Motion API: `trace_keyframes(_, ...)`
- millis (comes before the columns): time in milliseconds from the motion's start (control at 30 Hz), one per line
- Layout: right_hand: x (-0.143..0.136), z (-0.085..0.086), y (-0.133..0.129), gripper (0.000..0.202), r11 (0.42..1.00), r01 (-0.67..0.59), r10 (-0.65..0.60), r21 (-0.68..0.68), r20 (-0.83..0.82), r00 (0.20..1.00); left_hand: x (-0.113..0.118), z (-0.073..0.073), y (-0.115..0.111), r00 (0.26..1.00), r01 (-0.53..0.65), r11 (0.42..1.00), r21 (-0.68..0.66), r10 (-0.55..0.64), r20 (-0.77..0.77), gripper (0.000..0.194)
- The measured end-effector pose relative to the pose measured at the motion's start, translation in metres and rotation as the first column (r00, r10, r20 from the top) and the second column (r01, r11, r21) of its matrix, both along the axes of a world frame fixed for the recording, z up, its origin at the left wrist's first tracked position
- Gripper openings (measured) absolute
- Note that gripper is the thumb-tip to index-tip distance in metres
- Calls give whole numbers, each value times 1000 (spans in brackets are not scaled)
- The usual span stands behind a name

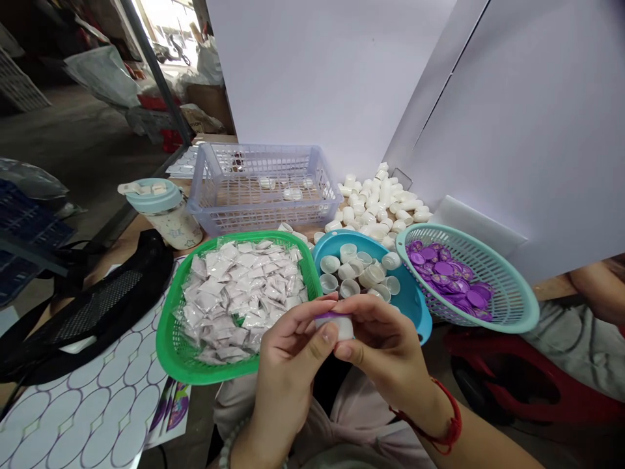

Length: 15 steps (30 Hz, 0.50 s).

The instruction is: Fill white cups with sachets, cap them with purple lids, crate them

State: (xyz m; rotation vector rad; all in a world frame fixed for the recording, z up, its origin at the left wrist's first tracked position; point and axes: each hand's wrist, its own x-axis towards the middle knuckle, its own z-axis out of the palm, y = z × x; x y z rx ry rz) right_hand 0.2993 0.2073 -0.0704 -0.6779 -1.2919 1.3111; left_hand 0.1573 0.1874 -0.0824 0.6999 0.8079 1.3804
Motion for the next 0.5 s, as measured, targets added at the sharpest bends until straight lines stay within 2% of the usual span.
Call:
trace_keyframes(67, 5, 4, 11, 30, 999, -42, 42, 2, 83, 996, -18, 0, 2, 973, 7, 998, 66, 8, -232, 48)
trace_keyframes(100, 9, 7, 21, 29, 999, -43, 38, 30, 161, 986, -30, 1, 4, 919, -7, 995, 97, 45, -392, 63)
trace_keyframes(133, 13, 10, 34, 28, 996, -26, 3, 84, 256, 967, -44, 3, 7, 824, -25, 992, 121, 89, -559, 77)
trace_keyframes(167, 16, 14, 50, 27, 987, 3, -61, 160, 357, 932, -58, 6, 12, 689, -39, 990, 134, 124, -714, 85)
trace_keyframes(233, 20, 23, 93, 28, 945, 64, -234, 322, 523, 820, -87, 14, 21, 374, -33, 996, 78, 85, -924, 81)
trace_keyframes(300, 18, 34, 146, 34, 907, 116, -367, 404, 627, 688, -108, 20, 33, 91, 13, 998, -55, -56, -994, 67)
trace_keyframes(367, 9, 43, 200, 44, 909, 173, -406, 380, 709, 576, -122, 21, 44, -131, 58, 985, -159, -151, -980, 55)
trace_keyframes(433, -1, 47, 245, 51, 907, 202, -420, 371, 742, 522, -127, 19, 55, -284, 88, 975, -205, -173, -943, 50)
trace_keyframes(500, -6, 44, 273, 54, 903, 218, -430, 371, 762, 484, -129, 14, 65, -359, 89, 971, -223, -178, -916, 47)
